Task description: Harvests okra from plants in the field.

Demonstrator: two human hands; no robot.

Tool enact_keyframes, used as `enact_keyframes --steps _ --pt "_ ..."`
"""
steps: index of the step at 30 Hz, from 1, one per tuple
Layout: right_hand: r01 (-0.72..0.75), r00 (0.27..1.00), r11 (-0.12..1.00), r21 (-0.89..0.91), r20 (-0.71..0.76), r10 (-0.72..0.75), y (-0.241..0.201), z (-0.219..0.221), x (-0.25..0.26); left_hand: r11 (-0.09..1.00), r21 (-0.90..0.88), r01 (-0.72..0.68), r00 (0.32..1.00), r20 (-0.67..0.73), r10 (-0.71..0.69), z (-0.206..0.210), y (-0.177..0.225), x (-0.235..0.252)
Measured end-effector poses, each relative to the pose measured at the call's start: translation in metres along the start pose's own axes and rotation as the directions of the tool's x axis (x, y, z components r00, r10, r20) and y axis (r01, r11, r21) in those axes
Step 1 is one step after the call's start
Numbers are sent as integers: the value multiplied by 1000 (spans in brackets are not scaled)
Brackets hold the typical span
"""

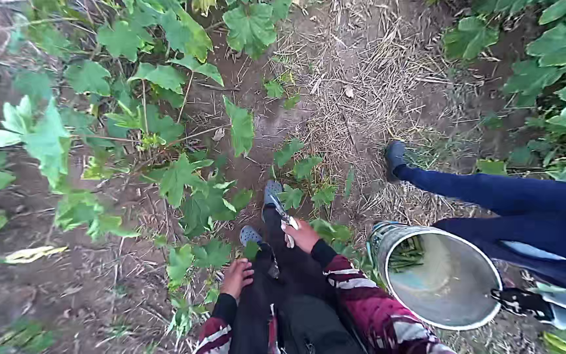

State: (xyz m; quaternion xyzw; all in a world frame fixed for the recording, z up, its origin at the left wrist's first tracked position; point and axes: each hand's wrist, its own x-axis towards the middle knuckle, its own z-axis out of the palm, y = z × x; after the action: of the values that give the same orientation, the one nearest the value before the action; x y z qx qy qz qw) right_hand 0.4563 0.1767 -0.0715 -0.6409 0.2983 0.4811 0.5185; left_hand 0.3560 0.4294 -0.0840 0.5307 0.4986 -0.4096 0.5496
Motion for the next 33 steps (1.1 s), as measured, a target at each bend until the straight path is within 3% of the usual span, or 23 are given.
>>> enact_keyframes --steps 6,9,13,16,18,21,26,28,31,33 --pt "-40 996 999 -14 -76 38 -57 -58 49 988 -113 -102 994 -41 98 26 109 13" --pt "-25 996 996 -84 -90 17 -83 -76 57 962 -91 -258 966 -32 256 30 156 0" --pt "-36 999 980 -194 -36 30 -119 -86 68 821 -82 -565 812 -231 536 0 209 -24" --pt "-28 998 954 -298 51 45 -149 -82 77 733 -84 -674 688 -433 583 -43 235 -27" --pt "-26 993 924 -381 97 68 -166 -76 85 723 -105 -683 658 -519 546 -71 245 -18" --pt "-43 985 888 -457 129 115 -185 -64 98 765 -138 -629 689 -555 466 -102 255 4" --pt "-95 980 883 -459 112 164 -207 -33 116 897 -93 -431 827 -437 352 -128 270 46" --pt "-136 977 887 -441 87 193 -217 -17 122 917 -27 -399 849 -389 358 -132 279 56" --pt "-208 963 871 -445 64 263 -232 10 128 862 137 -488 784 -365 502 -137 300 56" --pt "-223 956 861 -458 68 284 -244 26 132 718 297 -629 651 -305 696 -136 325 55"
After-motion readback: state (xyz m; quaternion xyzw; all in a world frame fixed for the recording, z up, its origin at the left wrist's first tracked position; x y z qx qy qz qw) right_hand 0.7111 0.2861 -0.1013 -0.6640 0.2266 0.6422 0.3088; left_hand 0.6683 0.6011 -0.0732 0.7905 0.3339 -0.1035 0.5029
